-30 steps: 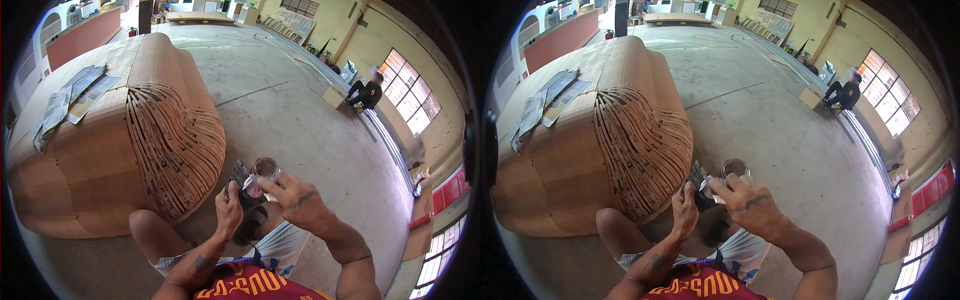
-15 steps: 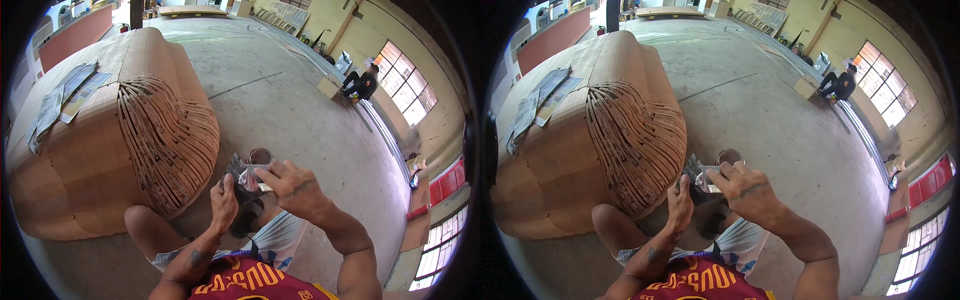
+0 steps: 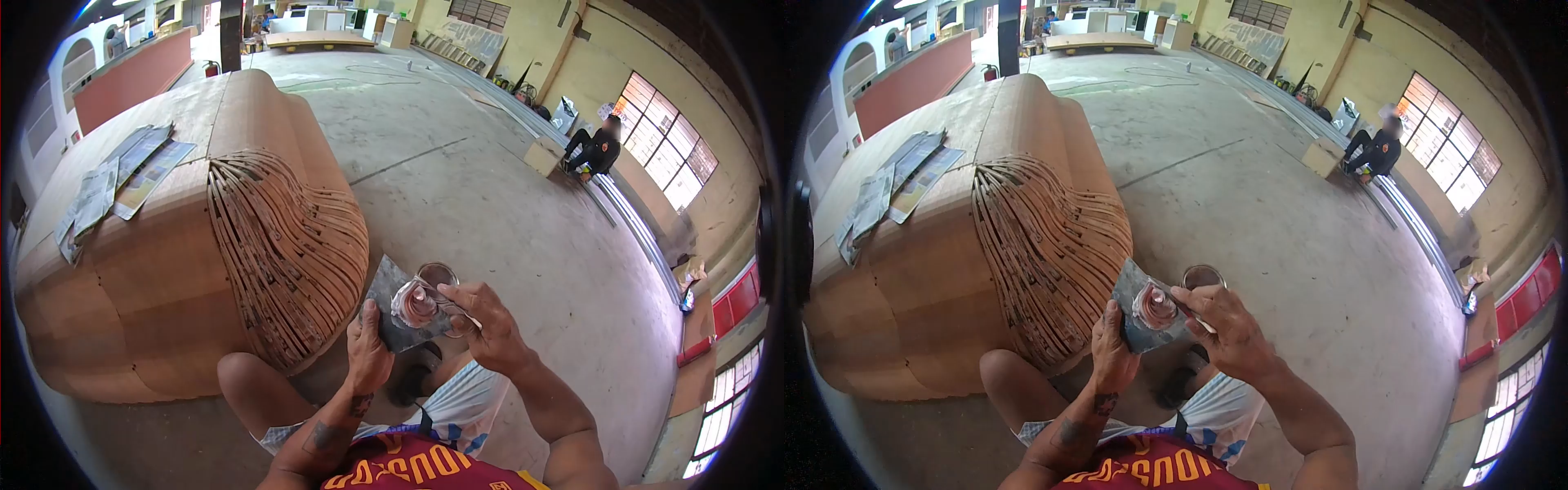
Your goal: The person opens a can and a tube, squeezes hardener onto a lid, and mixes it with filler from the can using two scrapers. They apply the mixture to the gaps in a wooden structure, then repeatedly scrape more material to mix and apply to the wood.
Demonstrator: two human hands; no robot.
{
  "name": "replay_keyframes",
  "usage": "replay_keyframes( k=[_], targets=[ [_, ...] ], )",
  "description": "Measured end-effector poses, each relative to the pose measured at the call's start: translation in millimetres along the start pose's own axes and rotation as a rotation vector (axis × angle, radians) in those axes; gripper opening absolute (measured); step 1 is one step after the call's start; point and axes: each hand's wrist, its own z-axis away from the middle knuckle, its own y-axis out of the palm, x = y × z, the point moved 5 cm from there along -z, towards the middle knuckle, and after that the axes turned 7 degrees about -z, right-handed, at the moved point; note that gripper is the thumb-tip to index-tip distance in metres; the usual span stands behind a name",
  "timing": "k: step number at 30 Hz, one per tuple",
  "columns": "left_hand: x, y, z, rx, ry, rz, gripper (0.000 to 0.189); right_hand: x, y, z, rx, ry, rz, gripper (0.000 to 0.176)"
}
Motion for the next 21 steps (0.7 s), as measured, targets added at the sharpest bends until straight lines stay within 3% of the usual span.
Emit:
replay_keyframes(
  k=[5, 8, 17, 21],
  targets=[
    [-9, 14, -1, 0.007, -0.015, 0.120, 0.044, -5, 11, 5, -0.104, 0.068, -0.316, 0.044],
    [-7, 9, -2, 0.022, 0.050, 0.038, 0.044, -7, 15, 13, -0.144, 0.118, -0.386, 0.047],
    [-26, 24, -6, -0.012, 0.096, 0.016, 0.038, -12, 5, 20, 0.205, 0.072, -0.062, 0.055],
    [-25, 21, -5, -0.013, 0.076, -0.067, 0.038, -16, -5, 25, 0.243, -0.010, 0.176, 0.052]
  ],
)
